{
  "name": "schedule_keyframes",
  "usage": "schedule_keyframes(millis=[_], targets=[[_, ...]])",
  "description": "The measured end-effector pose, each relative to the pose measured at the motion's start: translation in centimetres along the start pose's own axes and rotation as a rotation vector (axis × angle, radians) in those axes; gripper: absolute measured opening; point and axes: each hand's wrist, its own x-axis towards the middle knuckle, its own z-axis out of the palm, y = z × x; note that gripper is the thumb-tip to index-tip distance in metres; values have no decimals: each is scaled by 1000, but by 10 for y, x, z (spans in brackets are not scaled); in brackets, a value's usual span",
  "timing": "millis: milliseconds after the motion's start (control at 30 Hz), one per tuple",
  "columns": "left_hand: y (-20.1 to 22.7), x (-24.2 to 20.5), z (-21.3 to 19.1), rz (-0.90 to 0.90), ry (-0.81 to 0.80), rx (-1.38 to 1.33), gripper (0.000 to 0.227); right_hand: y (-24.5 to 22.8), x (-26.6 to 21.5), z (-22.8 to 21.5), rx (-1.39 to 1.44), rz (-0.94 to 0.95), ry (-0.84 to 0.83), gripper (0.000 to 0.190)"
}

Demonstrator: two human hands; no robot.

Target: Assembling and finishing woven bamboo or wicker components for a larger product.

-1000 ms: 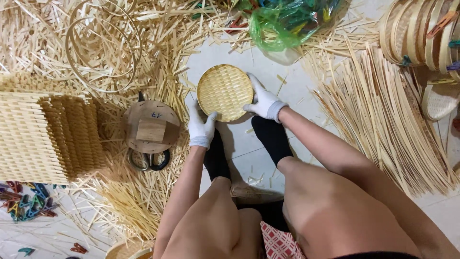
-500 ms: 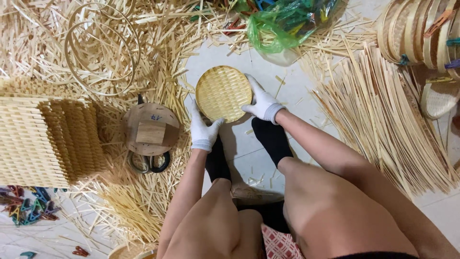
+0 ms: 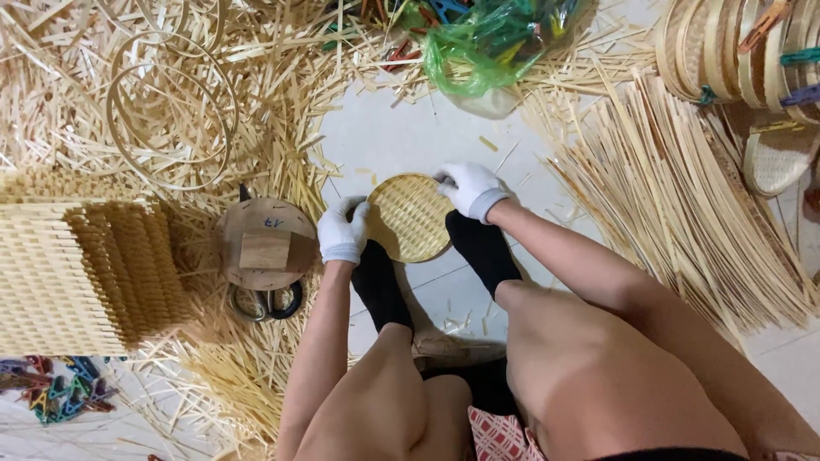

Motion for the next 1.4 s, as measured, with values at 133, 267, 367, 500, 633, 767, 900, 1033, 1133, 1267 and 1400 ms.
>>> schedule_keyframes(millis=[133, 267, 367, 500, 633, 767, 900, 1033, 1133, 1267, 1400], targets=[[-2, 2, -1, 33, 16, 21, 23, -23, -4, -11, -68, 3, 37, 27], [-22, 10, 4, 99, -31, 12, 22, -25, 18, -6, -115, -165, 70, 29], [-23, 15, 11, 127, -77, -39, 23, -15, 39, 2, -113, -232, 145, 24], [-18, 10, 7, -38, -72, -56, 25, -14, 51, 34, -540, -194, 161, 17], [-22, 11, 12, 52, -63, -57, 24, -23, 22, 5, -505, -220, 169, 21], [-11, 3, 5, 33, -52, -9, 22, 20, -36, -41, -132, -252, 253, 34], [-14, -4, 4, 71, -26, -67, 23, 98, -105, -99, -329, 30, 652, 19], [-11, -5, 6, 48, -22, -77, 24, 132, -151, -131, -348, 210, 579, 28], [-5, -7, 2, 72, 4, -13, 25, 164, -147, -122, -291, 151, 612, 25], [-9, -5, 8, 59, -52, -88, 30, 132, -118, -132, -88, -104, 743, 23], [-15, 6, 16, 217, 21, 72, 22, 9, -73, -146, 20, -263, 577, 25]])
